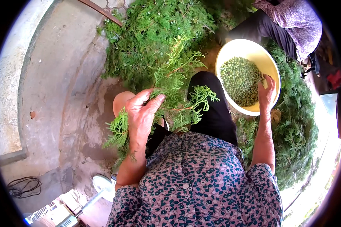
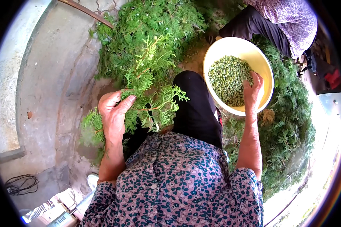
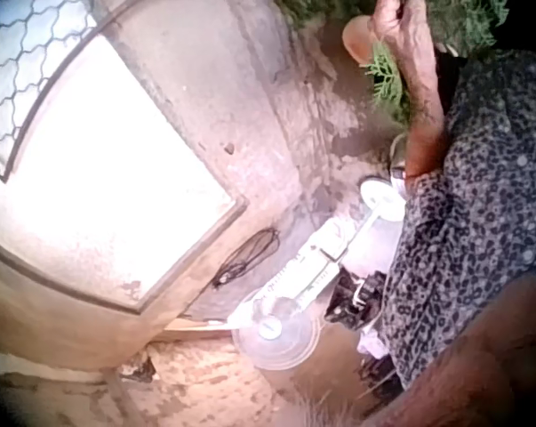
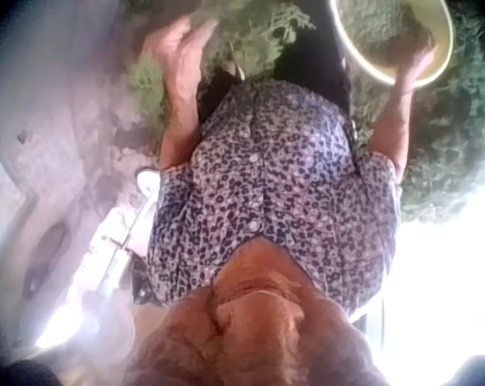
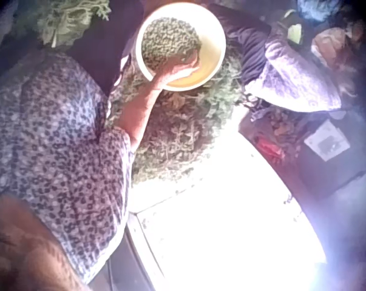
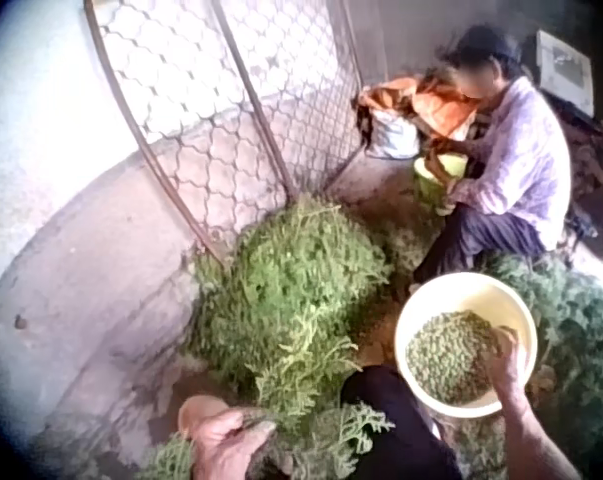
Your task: The person picks up a cedar branch by hand, plucks the small green cones from the foliage, and drops them into a yellow bowl, repeating the process with several branches.
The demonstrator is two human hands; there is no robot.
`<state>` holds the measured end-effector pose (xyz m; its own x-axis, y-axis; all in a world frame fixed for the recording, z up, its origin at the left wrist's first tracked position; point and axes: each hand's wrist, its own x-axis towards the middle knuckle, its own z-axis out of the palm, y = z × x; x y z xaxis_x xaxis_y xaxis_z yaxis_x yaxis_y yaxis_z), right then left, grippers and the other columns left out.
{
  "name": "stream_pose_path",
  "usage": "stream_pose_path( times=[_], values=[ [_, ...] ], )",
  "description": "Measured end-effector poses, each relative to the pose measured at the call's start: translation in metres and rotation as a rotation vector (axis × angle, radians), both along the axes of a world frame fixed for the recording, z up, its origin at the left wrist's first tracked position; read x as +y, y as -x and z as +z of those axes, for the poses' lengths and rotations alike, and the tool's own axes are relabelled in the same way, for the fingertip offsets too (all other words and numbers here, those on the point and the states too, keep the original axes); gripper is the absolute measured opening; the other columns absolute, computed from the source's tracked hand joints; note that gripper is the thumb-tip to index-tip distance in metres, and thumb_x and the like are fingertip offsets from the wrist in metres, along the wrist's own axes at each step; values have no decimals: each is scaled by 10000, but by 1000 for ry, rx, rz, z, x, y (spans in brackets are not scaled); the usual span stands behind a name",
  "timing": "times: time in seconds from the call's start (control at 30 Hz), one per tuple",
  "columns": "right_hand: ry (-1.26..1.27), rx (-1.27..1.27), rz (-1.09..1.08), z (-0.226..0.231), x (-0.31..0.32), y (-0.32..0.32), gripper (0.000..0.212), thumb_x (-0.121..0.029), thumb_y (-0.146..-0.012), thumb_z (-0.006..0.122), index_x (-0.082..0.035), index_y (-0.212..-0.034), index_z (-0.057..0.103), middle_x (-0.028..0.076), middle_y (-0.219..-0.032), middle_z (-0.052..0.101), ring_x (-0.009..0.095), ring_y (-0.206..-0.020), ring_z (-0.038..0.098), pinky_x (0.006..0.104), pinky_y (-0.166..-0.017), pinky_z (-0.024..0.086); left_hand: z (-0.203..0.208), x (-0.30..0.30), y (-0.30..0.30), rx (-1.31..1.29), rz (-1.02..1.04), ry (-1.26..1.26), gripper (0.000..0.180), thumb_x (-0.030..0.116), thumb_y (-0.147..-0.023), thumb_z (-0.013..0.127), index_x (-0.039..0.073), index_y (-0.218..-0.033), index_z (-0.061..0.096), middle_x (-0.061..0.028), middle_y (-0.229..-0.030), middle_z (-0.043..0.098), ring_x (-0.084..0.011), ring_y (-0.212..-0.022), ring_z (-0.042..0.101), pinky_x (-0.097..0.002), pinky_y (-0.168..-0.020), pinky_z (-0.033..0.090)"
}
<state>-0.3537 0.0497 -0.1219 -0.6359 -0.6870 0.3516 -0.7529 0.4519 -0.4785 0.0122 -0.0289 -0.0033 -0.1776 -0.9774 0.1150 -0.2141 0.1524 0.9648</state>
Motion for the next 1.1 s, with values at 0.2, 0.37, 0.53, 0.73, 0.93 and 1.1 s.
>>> stream_pose_path(
  times=[0.2, 0.37, 0.53, 0.73, 0.93, 1.1],
  values=[
    [68, -320, -54, 32, 0, -19, 280, -113, -796, 573, -48, -1067, 598, 161, -1135, 535, 248, -950, 588, 367, -798, 505, -4, -5, 3, 242, -68, -91, 172, -5, -776, 642, -46, -942, 632, -13, -802, 632, -50, -697, 517, -185, -594, 418],
    [557, -637, 595, 111, -15, -133, 42, -43, -825, 586, -35, -829, 628, 70, -864, 642, 143, -784, 584, 260, -718, 475, 1, -2, 6, -148, -7, 240, 182, -15, -741, 670, 6, -922, 655, -48, -811, 630, -89, -738, 559, -204, -625, 453],
    [275, -1003, 661, 122, -28, -197, 317, -193, -810, 650, 36, -1020, 583, 99, -875, 622, 151, -841, 576, 254, -749, 455, -5, 1, 12, -502, 59, 705, 296, -27, -610, 686, 55, -893, 662, -75, -875, 621, -209, -787, 581, -306, -672, 489],
    [308, -1702, 621, 119, -61, -222, 253, -193, -788, 681, 17, -896, 591, 41, -823, 609, 97, -754, 529, 235, -691, 427, 2, 5, 11, -694, 31, 970, 244, 85, -636, 613, 72, -879, 627, -35, -893, 576, -194, -692, 512, -330, -583, 438],
    [298, -1976, 525, 133, -78, -225, 93, -36, -775, 654, -37, -854, 606, 50, -838, 639, 141, -750, 574, 284, -723, 458, -3, 4, 10, -725, 17, 1087, 248, 101, -632, 604, 79, -875, 645, -43, -937, 589, -220, -723, 517, -350, -588, 424],
    [362, -1972, 488, 131, -104, -206, 108, -49, -804, 610, -30, -907, 582, 65, -828, 625, 186, -766, 590, 333, -721, 495, 2, 12, 25, -815, 56, 1068, 329, 132, -772, 538, 76, -1095, 571, -100, -1241, 489, -310, -1126, 460, -456, -957, 327]
  ],
)
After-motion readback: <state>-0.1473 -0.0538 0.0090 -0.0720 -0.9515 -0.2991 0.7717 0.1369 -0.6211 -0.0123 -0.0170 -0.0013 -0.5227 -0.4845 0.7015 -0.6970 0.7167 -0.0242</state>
